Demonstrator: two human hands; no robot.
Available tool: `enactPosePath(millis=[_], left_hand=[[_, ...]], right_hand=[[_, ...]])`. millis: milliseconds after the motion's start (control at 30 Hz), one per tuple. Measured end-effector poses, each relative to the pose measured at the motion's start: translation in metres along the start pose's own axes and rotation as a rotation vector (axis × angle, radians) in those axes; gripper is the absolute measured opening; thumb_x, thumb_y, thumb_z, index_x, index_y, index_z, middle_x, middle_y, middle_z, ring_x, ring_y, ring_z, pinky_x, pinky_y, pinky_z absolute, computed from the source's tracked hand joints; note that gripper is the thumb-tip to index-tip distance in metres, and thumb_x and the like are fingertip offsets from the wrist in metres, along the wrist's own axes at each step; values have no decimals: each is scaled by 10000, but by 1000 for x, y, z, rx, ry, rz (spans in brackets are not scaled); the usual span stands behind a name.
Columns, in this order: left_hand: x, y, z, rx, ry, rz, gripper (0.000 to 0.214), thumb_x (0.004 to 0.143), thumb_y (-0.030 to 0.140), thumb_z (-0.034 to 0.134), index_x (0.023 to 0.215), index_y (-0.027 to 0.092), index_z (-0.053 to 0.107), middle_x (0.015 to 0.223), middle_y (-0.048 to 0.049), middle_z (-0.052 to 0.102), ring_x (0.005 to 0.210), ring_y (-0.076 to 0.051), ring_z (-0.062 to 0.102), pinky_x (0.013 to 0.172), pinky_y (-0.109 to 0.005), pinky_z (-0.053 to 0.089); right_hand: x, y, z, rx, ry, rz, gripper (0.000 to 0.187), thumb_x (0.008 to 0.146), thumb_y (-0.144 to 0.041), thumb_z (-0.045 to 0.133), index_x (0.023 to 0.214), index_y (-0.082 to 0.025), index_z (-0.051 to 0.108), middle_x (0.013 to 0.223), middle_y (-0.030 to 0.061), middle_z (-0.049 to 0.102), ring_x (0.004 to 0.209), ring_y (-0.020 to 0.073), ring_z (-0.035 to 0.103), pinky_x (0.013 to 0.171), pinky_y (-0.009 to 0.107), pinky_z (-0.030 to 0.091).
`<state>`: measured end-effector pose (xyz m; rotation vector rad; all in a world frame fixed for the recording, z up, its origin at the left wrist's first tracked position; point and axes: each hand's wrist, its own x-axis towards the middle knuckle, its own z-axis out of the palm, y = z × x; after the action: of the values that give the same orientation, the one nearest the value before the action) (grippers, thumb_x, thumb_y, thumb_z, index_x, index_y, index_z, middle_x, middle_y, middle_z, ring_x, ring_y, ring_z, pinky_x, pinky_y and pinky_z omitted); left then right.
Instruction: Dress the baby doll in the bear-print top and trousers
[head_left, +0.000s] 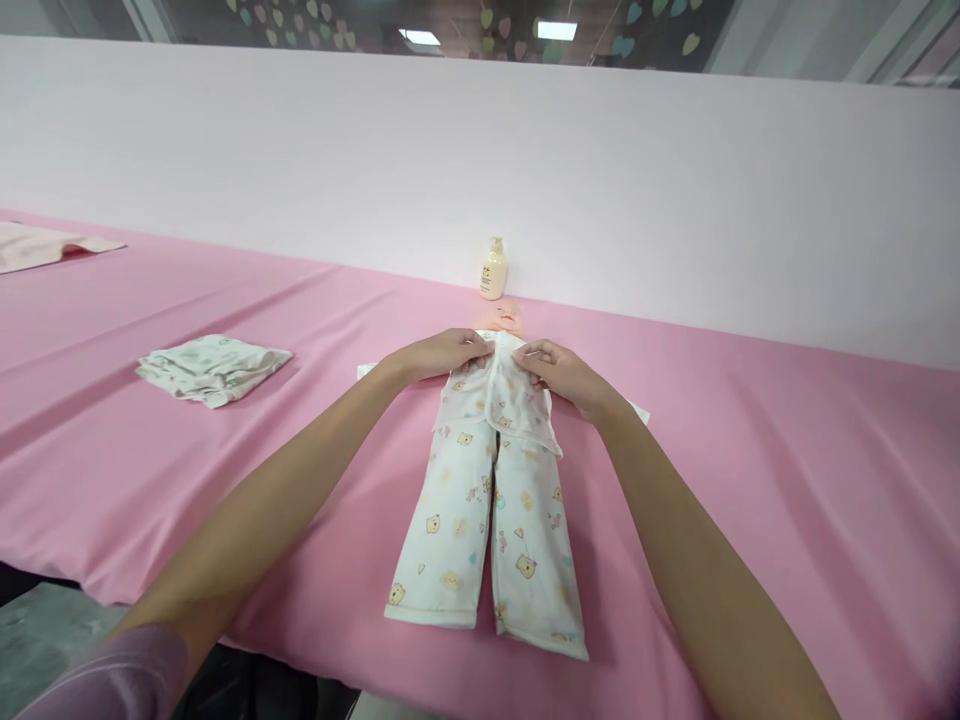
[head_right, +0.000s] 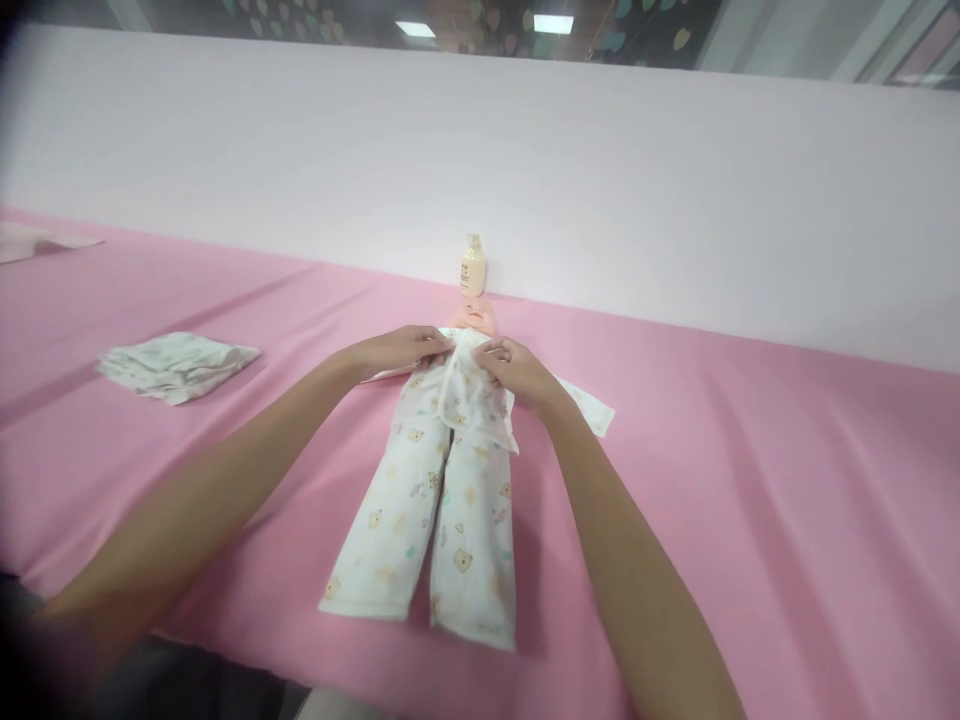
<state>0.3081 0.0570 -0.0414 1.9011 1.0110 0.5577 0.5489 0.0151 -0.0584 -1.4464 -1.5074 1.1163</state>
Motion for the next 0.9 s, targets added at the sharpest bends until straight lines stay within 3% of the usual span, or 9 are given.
enactPosePath(millis=[100, 233, 333, 467, 633, 767, 900], left_hand=[[9, -4, 5, 33, 88, -3, 477, 873, 662, 682, 736, 224, 555, 765, -43, 612, 749, -208, 565, 718, -339, 440], [19, 1, 9, 69, 158, -57, 371, 822, 570, 741, 772, 228, 607, 766, -39, 648, 812, -243, 615, 729, -354, 447], [23, 4, 7, 35, 119, -96, 310, 804, 524, 747, 832, 227, 662, 875, -49, 713, 920, -271, 645, 765, -354, 464], [24, 2, 5, -54, 86, -115, 264, 813, 466, 729, 889, 218, 678, 1014, -60, 733, 998, -259, 646, 799, -325, 481], [31, -6, 2, -82, 63, -125, 260, 812, 452, 737, 818, 221, 616, 872, -32, 655, 841, -211, 591, 759, -332, 465], [40, -12, -2, -68, 25, -115, 317, 823, 445, 736, 717, 223, 535, 728, -10, 535, 702, -180, 494, 687, -345, 422], [42, -12, -2, -70, 23, -125, 317, 809, 468, 755, 727, 220, 575, 773, -22, 595, 752, -197, 549, 697, -345, 431]], right_hand=[[8, -5, 3, -55, 71, 1, 242, 902, -429, 760, 991, -209, 711, 958, 32, 704, 710, 130, 564, 679, 269, 499], [23, -14, 4, -211, 30, 31, 298, 856, -499, 791, 841, -208, 734, 815, 16, 672, 726, 158, 559, 653, 281, 444], [34, -16, 2, -261, 21, 49, 347, 824, -533, 813, 763, -206, 714, 773, 12, 655, 724, 159, 543, 652, 289, 414], [40, -11, 0, -195, 19, 56, 355, 782, -552, 834, 800, -216, 720, 788, 5, 670, 725, 155, 536, 656, 289, 406], [40, -5, -1, -102, 3, 51, 309, 748, -482, 865, 852, -213, 753, 796, 11, 681, 732, 154, 537, 672, 290, 413], [39, -6, -1, -94, 2, 64, 243, 802, -427, 841, 853, -204, 759, 810, 16, 686, 743, 151, 536, 681, 289, 409], [38, -7, 1, -103, 3, 65, 295, 828, -487, 831, 871, -204, 758, 836, 26, 701, 765, 161, 556, 685, 290, 417]])
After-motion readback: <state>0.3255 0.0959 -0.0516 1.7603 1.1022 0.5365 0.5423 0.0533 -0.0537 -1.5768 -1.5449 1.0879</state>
